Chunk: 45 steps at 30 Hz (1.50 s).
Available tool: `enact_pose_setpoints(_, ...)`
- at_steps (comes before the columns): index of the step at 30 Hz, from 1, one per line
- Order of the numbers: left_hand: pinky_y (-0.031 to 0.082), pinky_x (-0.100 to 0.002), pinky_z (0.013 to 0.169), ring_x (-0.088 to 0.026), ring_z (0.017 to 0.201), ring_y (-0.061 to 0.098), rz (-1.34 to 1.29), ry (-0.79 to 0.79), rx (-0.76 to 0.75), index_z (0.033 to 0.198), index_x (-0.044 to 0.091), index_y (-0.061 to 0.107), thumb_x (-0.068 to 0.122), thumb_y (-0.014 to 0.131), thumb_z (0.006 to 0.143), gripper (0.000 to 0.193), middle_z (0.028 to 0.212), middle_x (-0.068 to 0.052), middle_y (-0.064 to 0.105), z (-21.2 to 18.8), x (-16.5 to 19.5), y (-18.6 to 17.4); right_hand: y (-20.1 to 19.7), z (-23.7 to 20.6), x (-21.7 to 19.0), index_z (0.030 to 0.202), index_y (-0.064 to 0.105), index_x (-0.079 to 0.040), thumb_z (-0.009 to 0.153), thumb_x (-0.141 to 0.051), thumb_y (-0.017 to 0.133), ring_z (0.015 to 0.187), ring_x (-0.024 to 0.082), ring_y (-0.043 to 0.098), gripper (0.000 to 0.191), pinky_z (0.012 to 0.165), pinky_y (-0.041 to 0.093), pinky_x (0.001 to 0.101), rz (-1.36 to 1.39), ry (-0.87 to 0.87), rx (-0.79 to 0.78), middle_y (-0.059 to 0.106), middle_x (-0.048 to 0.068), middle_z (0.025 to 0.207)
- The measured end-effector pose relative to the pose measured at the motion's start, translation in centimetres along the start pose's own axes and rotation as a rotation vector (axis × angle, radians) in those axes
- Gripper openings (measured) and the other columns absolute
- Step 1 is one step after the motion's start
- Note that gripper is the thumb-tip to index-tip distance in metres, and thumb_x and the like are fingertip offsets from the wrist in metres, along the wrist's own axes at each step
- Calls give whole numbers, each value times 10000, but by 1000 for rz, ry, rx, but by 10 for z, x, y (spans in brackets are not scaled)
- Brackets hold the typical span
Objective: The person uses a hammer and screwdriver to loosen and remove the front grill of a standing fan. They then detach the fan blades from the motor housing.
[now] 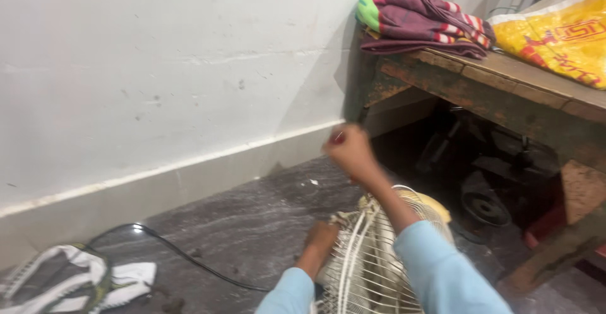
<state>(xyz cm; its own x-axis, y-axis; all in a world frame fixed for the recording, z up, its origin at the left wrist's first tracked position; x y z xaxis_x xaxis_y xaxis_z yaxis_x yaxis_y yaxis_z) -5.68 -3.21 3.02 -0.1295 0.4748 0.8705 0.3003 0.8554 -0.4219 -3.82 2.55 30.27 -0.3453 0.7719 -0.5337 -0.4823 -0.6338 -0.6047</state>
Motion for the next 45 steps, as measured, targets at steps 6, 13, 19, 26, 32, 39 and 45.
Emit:
enact_pose_setpoints(6,443,-554,977,-450,1240,492,75,-180,254,1246,69,650,573,710,871,631,1315,-239,573,-18,18,-33,-170,-23,10,770,530,-52,994,-127,737,545,126,585,315,462,436,298,314,59,550,578,38,667)
enact_pose_setpoints(13,495,-480,1016,-387,1195,651,-178,345,-166,1101,-75,716,591,599,952,693,1205,-278,695,-61,145,-64,-172,-98,119,913,687,11,922,-569,717,846,444,692,581,793,543,523,-613,247,219,709,256,860)
enact_pose_setpoints(19,510,-541,999,-418,1190,641,355,326,33,1152,57,723,451,482,1030,478,1217,-219,698,-126,169,-34,-125,-200,264,1162,671,12,950,-622,557,1174,502,616,678,985,496,551,-388,919,33,637,342,1244)
enact_pose_setpoints(26,514,-540,977,-422,1155,657,420,415,13,1115,31,726,432,478,1044,477,1155,-232,709,-121,173,-46,-152,-183,212,1130,675,39,1017,-386,595,1098,444,623,447,928,479,535,-459,451,283,660,265,1172)
enact_pose_setpoints(32,552,-526,890,-419,1087,680,487,594,104,1161,-6,627,345,517,1013,397,1103,-247,713,-104,180,-50,-125,-120,114,1222,713,-31,964,-448,555,1081,276,709,515,936,533,422,-118,491,-150,763,172,1136)
enact_pose_setpoints(39,569,-539,748,-434,860,725,411,779,284,1082,-25,605,293,462,1077,349,911,-244,728,-111,189,-68,-106,-119,91,1320,675,-59,957,-584,518,1187,284,680,658,1010,515,434,-98,480,-277,741,167,1217)
enact_pose_setpoints(45,580,-491,710,-384,744,734,418,795,171,797,-19,713,421,477,1066,567,808,-234,725,-121,191,-72,-90,-125,115,1338,657,-83,894,-546,578,1207,280,658,646,1024,483,413,104,402,-159,723,146,1252)
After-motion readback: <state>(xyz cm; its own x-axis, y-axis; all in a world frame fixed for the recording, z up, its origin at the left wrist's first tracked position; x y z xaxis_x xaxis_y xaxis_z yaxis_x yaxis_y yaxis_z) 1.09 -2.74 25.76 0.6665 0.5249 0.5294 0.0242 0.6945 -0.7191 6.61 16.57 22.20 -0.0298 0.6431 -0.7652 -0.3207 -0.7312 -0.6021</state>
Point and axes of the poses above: each hand's wrist, its own z-axis towards the middle knuckle, its own y-axis out of the palm, x = y × z, the point moved 4 cm from there along z, towards the middle knuckle
